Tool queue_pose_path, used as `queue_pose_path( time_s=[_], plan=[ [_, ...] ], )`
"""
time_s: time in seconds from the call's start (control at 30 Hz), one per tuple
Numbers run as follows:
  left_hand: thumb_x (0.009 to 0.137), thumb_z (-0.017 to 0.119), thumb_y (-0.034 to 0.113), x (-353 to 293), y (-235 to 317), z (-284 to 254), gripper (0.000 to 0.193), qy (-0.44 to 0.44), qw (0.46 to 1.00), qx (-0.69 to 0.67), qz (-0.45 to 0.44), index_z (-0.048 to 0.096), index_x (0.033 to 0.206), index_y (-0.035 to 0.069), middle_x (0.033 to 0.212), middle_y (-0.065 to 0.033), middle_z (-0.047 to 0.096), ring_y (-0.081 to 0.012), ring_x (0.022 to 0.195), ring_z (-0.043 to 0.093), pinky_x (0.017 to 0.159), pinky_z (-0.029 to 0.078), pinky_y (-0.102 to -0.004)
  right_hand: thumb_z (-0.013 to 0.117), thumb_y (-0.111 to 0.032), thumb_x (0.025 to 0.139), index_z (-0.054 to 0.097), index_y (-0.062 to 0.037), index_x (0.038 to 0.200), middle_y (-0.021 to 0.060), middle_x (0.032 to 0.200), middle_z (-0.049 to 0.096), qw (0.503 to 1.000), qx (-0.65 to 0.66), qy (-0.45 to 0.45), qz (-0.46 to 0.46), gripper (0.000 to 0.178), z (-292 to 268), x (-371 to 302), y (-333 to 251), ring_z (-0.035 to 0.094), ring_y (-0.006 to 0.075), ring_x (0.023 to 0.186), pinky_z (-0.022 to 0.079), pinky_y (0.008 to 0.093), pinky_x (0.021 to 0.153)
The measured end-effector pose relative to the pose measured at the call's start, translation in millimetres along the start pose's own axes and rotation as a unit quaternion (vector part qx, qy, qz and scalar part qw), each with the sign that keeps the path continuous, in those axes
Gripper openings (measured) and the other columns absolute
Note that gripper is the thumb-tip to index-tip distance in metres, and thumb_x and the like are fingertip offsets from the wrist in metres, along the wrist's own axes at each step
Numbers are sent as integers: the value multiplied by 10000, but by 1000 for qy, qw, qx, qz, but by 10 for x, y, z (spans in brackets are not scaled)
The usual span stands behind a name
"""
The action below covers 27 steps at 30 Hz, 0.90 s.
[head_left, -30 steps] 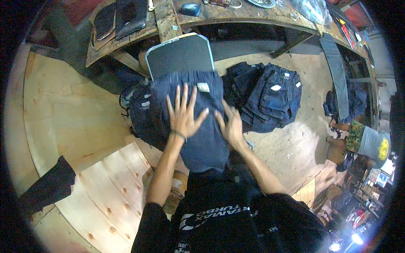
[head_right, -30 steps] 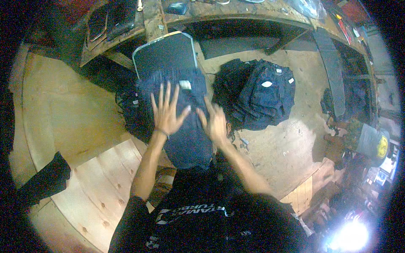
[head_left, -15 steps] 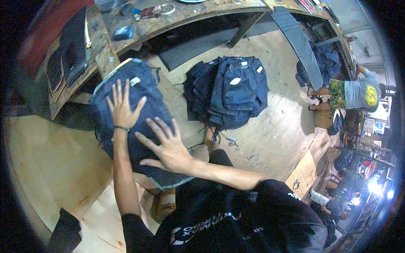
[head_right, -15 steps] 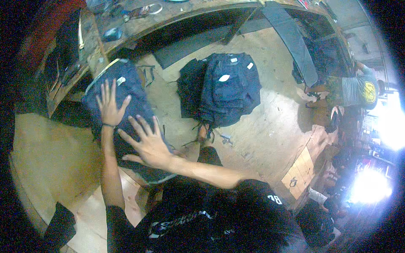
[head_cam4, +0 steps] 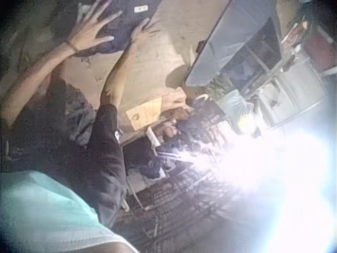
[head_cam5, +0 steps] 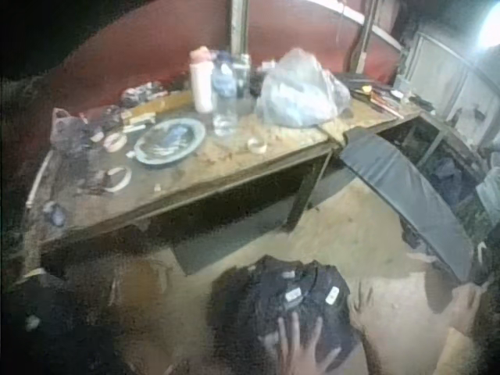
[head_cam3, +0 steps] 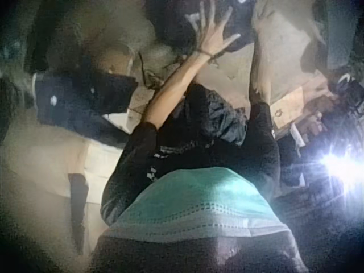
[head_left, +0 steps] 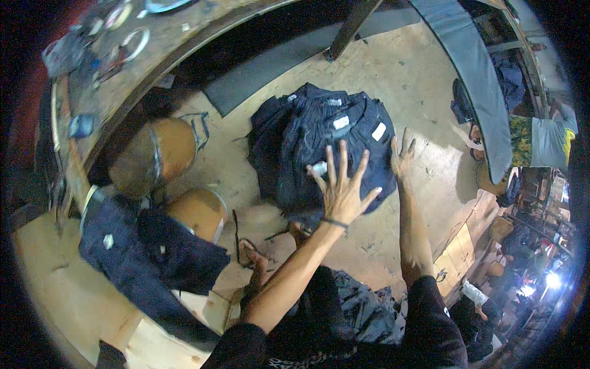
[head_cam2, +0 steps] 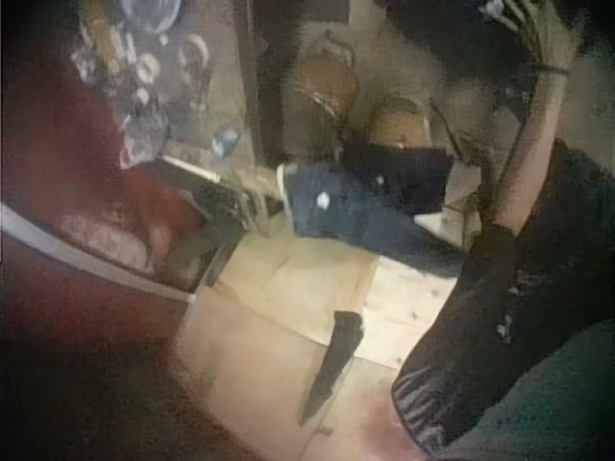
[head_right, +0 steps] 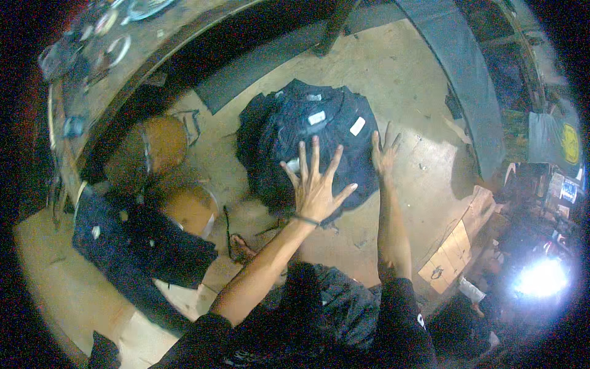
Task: The person irons several pairs of dark-colored shorts on a small ironing board. They repeatedly place each pair on the board, smooth the fabric, and use a handheld iron to press the garment before moving to the next item.
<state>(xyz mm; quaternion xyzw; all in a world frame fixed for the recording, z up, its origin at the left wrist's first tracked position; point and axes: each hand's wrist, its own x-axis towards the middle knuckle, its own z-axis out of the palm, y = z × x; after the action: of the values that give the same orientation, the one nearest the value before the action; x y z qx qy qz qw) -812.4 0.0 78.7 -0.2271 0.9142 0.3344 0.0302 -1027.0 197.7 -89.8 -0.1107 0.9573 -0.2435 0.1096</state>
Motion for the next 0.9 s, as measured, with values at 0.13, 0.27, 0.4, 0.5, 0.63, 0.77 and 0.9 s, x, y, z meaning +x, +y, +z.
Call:
queue_pose_path(
  time_s=[0.13,0.27,0.4,0.5,0.63,0.77,0.9],
  plan=[
    [692,780,859,396,-1043,1012,1256,-31,995,82,-48,242,1735,411,1827,-208,9,-537,1653,-2,1080,122,-962,446,-582,1127,237,-243,1748,326,1750,235,997,47,-56,26,738,925,-176,-157,194,603,1595,214,705,1274],
    [659,889,756,567,-2348,1365,1337,-96,984,98,-114,181,1743,420,1823,-212,8,-525,1655,-7,1109,194,-932,546,-743,1012,165,-419,1746,285,1792,68,983,-85,-85,140,888,2086,-455,-635,108,616,1602,131,908,1134],
    [619,878,800,1048,-2849,1582,1384,-7,994,79,-70,165,1743,424,1826,-190,-29,-519,1655,-31,1105,192,-939,535,-831,956,158,-382,1753,329,1776,90,993,-57,3,106,989,2612,-34,-816,94,647,1590,76,921,1126],
    [612,862,826,1339,-2604,1558,1366,-37,991,99,-86,160,1730,474,1831,-163,-37,-514,1656,-26,1088,166,-960,427,-866,979,147,-444,1740,298,1786,113,983,-64,-68,161,914,2410,326,-765,109,626,1600,78,902,1151],
    [710,894,674,1137,-1936,1374,1255,19,985,117,-124,216,1734,415,1833,-167,2,-474,1670,13,1121,86,-946,369,-914,957,93,-507,1727,248,1813,67,964,-81,-165,192,913,1908,514,-760,125,608,1611,117,886,1166],
    [975,731,424,-112,-1177,1436,958,11,970,-80,-229,208,1757,245,1814,-248,29,-537,1626,177,1232,137,-815,453,-903,938,91,-451,1741,276,1804,54,952,-143,-168,212,990,1481,514,-1028,87,583,1627,112,893,1160],
    [982,710,406,-1496,-611,1117,683,-325,862,-333,-203,555,1527,25,1556,-243,553,-465,1541,390,1256,355,-553,653,-672,996,306,-186,1707,354,1742,196,999,-24,0,-38,929,925,-91,-1813,194,560,1607,209,729,1258]
  ],
)
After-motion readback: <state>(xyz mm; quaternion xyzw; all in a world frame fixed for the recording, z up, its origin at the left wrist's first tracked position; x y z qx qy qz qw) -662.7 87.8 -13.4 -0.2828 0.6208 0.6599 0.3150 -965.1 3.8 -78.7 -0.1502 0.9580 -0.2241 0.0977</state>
